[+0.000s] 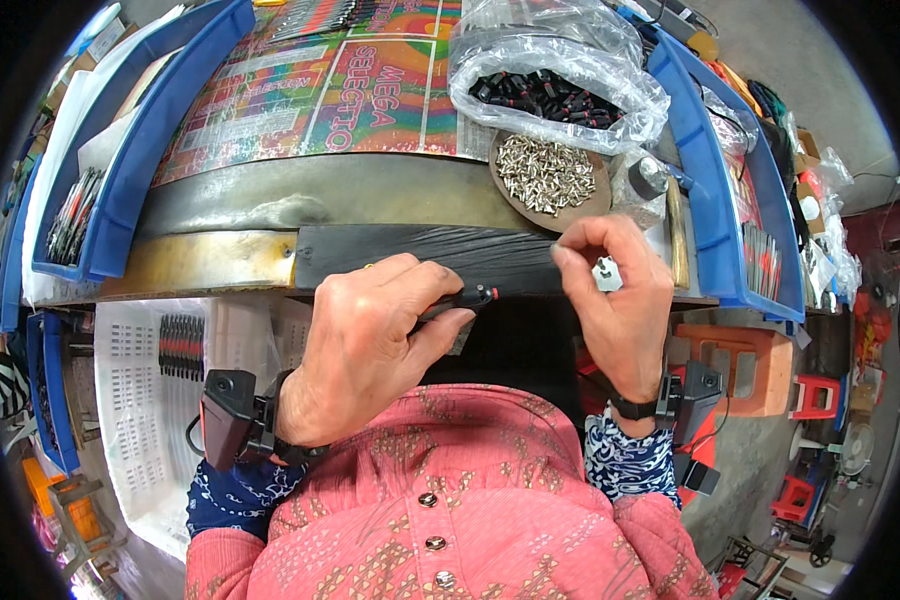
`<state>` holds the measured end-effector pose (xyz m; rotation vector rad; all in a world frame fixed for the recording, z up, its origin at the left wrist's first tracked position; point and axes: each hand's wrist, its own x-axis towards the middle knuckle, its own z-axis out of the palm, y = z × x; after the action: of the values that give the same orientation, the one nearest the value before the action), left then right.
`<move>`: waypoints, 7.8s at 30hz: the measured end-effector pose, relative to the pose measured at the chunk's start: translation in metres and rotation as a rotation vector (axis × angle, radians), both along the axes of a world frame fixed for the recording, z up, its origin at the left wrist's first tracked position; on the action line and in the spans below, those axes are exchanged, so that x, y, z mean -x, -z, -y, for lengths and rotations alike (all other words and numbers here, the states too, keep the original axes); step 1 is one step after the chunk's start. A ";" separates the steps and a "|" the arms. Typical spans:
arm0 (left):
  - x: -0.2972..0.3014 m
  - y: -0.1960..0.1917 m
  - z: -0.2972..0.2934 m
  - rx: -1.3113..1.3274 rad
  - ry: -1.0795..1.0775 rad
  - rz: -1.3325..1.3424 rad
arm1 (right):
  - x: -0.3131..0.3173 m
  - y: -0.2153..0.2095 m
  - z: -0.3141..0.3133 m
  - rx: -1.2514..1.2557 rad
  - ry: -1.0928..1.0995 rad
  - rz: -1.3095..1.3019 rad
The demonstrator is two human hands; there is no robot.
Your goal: The person repeatedly picks small black plastic housings and metal pins from blue trays, inserts the pins into the housings, and places the assembled units into a tray. The person handles each unit one at a time and repeats the cycle.
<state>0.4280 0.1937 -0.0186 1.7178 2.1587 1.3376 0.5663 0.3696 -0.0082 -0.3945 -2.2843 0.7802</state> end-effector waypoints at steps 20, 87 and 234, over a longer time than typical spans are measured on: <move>-0.011 -0.004 0.006 -0.014 -0.005 -0.018 | -0.001 0.008 0.038 0.256 -0.295 -0.102; -0.009 0.006 0.007 -0.139 0.053 -0.024 | -0.001 0.041 0.051 1.046 -0.426 -0.265; 0.307 0.021 -0.109 0.064 -0.378 -0.622 | 0.014 0.028 -0.005 0.037 -0.108 -0.188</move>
<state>0.1213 0.3026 -0.0393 1.9613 2.9399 0.8298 0.5523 0.3751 -0.0360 -0.2068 -2.1317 0.8761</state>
